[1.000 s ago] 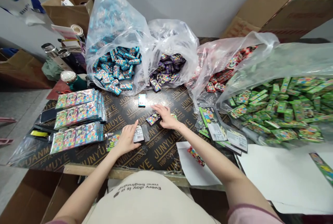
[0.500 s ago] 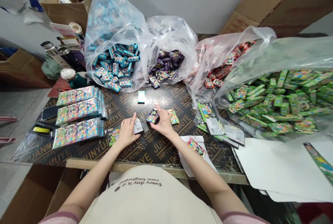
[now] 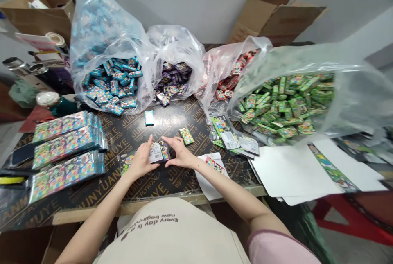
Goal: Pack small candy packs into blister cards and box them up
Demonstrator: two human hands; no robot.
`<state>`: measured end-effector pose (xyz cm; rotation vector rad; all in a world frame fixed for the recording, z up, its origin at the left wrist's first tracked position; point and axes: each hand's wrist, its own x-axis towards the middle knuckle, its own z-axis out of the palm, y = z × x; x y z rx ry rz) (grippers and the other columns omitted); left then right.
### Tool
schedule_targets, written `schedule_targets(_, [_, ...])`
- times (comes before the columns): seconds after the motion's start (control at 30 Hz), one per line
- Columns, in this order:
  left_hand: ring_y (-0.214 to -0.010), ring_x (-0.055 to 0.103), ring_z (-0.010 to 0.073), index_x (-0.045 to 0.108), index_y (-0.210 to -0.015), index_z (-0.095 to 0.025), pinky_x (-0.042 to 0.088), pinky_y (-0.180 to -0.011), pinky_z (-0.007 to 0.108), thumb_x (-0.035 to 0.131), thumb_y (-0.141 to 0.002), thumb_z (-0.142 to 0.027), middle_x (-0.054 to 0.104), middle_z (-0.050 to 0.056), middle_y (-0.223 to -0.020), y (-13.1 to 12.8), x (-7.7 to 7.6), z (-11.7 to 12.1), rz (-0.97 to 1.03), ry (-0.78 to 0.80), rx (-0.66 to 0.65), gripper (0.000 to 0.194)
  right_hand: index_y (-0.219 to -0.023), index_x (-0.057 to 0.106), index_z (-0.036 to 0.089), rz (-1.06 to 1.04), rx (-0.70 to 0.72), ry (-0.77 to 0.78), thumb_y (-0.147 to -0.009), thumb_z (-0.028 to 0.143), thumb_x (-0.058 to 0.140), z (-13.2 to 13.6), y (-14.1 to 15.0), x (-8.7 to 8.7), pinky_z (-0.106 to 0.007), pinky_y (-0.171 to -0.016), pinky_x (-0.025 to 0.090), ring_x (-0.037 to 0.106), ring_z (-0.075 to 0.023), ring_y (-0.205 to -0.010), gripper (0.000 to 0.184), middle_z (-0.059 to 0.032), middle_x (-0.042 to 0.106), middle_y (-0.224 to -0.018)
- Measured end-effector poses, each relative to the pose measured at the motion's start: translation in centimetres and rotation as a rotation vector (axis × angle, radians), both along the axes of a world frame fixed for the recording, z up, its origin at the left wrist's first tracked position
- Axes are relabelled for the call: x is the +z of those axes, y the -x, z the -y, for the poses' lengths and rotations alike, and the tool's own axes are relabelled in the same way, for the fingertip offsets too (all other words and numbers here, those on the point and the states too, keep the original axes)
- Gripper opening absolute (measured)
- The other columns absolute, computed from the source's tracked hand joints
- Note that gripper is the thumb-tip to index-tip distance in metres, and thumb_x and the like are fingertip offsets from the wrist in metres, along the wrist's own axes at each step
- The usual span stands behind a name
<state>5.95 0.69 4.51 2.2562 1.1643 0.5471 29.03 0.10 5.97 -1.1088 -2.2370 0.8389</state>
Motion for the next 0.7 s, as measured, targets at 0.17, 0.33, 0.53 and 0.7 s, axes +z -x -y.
schedule_targets(0.17, [-0.113,0.047,0.0283,-0.011,-0.149,-0.022,0.041,-0.097,0.045,0.071,-0.068,-0.025,0.048,0.013,-0.126,-1.2,0.1,0.4,-0.054,-0.002,-0.058,0.115,-0.15,0.012,0.025,-0.078,-0.003,0.08,-0.089,0.044,0.054,0.7,-0.8,0.4,-0.047,-0.111,0.019,0.052,-0.021,-0.122,0.076,-0.0098,0.058,-0.131])
schedule_targets(0.33, [-0.114,0.045,0.0307,0.018,-0.148,-0.033,0.04,-0.094,0.046,0.065,-0.076,-0.027,0.046,0.013,-0.128,-2.1,0.4,1.0,-0.37,-0.086,-0.174,0.086,-0.129,0.051,0.024,-0.204,-0.755,-0.226,-0.092,0.037,0.041,-7.9,-9.9,0.1,-0.043,-0.103,0.035,0.051,-0.0229,-0.118,0.04,-0.0095,0.06,-0.124])
schedule_targets(0.53, [-0.122,0.04,0.0332,0.051,-0.128,-0.033,0.037,-0.097,0.047,0.063,-0.079,-0.026,0.042,0.014,-0.135,-3.1,0.4,1.6,-0.602,-0.143,-0.217,0.051,-0.116,0.053,0.014,-0.124,-1.286,-0.188,-0.082,0.019,0.042,-21.1,-23.1,-0.2,-0.044,-0.1,0.035,0.049,-0.026,-0.112,0.036,-0.0159,0.056,-0.114])
schedule_targets(0.7, [-0.121,0.041,0.0319,0.055,-0.12,-0.032,0.037,-0.097,0.048,0.066,-0.072,-0.023,0.044,0.012,-0.133,-3.7,0.0,1.6,-0.572,-0.108,-0.176,0.05,-0.129,0.044,0.011,-0.051,-1.229,-0.106,-0.063,0.024,0.072,-26.7,-26.6,-1.6,-0.044,-0.097,0.036,0.048,-0.0306,-0.112,0.073,-0.0182,0.046,-0.123])
